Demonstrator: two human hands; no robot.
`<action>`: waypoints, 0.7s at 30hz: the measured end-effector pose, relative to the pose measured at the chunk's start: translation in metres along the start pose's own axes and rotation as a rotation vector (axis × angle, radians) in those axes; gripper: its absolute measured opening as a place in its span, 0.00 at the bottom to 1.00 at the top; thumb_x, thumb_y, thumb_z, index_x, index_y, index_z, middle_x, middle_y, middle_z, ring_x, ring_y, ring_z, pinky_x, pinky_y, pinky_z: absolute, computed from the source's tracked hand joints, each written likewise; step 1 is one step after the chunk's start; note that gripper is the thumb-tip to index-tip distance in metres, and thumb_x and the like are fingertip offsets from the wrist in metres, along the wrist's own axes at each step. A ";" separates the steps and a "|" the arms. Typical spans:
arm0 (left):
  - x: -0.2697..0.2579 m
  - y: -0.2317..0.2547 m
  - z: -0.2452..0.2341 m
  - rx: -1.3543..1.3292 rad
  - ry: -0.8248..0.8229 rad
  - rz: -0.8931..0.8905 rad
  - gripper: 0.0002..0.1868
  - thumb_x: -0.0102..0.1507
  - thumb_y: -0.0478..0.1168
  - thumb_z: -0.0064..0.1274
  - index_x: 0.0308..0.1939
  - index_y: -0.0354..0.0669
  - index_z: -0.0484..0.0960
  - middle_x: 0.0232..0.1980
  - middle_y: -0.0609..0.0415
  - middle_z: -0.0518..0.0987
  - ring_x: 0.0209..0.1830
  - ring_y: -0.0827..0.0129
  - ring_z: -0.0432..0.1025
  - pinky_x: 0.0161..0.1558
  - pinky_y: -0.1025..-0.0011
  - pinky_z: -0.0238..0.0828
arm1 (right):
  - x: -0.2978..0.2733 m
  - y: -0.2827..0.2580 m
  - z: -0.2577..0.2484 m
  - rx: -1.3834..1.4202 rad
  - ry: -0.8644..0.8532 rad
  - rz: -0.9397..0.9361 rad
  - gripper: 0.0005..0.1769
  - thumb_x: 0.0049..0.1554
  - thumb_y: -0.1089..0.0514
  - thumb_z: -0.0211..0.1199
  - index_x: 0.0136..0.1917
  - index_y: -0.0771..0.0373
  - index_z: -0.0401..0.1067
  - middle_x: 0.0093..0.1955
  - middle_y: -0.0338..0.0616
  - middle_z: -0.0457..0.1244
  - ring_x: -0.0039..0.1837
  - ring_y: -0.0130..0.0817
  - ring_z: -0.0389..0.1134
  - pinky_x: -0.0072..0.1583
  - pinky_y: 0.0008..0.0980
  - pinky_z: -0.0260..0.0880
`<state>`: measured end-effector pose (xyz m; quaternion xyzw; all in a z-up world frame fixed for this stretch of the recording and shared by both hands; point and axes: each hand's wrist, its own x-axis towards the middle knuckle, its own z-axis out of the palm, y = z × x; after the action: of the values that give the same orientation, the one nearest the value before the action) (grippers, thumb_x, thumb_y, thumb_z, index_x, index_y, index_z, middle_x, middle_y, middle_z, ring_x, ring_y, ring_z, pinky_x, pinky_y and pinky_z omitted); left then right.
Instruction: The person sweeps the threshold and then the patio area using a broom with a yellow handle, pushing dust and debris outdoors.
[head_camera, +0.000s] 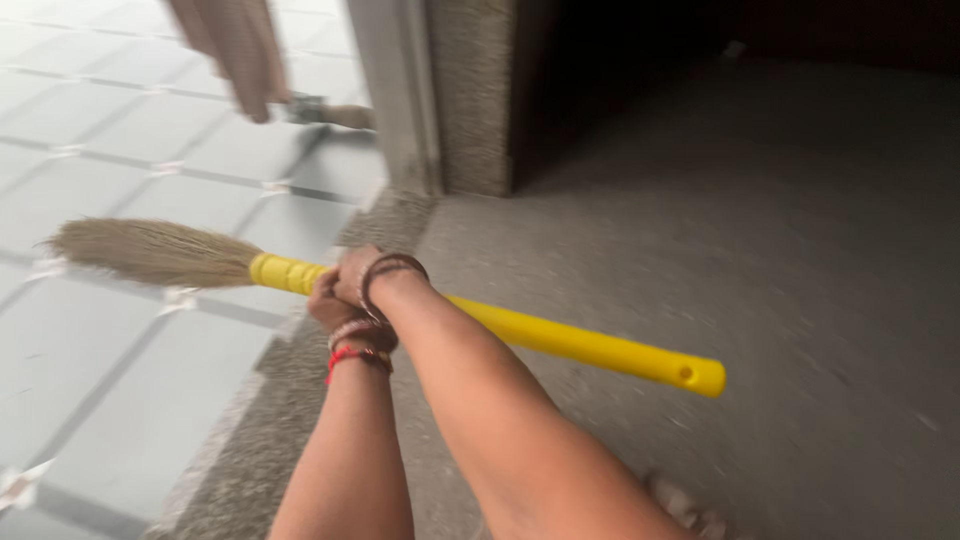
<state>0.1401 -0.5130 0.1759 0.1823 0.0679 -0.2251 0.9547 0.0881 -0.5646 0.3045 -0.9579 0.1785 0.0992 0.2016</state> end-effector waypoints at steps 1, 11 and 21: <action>-0.007 -0.014 0.009 -0.003 -0.001 -0.026 0.16 0.59 0.44 0.50 0.43 0.35 0.74 0.38 0.46 0.80 0.38 0.54 0.76 0.47 0.56 0.75 | -0.008 0.011 -0.003 0.016 -0.019 0.027 0.25 0.57 0.49 0.55 0.66 0.56 0.72 0.67 0.54 0.65 0.68 0.50 0.67 0.67 0.48 0.69; -0.077 -0.120 0.080 -0.036 -0.010 -0.202 0.18 0.56 0.46 0.48 0.45 0.40 0.75 0.41 0.47 0.80 0.42 0.54 0.77 0.50 0.53 0.75 | -0.056 0.122 -0.035 -0.009 0.066 0.095 0.23 0.56 0.45 0.57 0.61 0.55 0.76 0.64 0.54 0.67 0.66 0.50 0.69 0.65 0.49 0.71; -0.142 -0.286 0.137 0.014 0.125 -0.287 0.15 0.59 0.44 0.49 0.45 0.39 0.75 0.42 0.46 0.80 0.43 0.53 0.77 0.51 0.54 0.75 | -0.160 0.268 -0.091 -0.086 0.083 0.231 0.24 0.59 0.43 0.54 0.61 0.57 0.76 0.63 0.53 0.67 0.67 0.50 0.68 0.66 0.50 0.70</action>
<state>-0.1093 -0.7452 0.2416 0.1911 0.1511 -0.3477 0.9054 -0.1504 -0.7841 0.3343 -0.9420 0.2916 0.0894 0.1401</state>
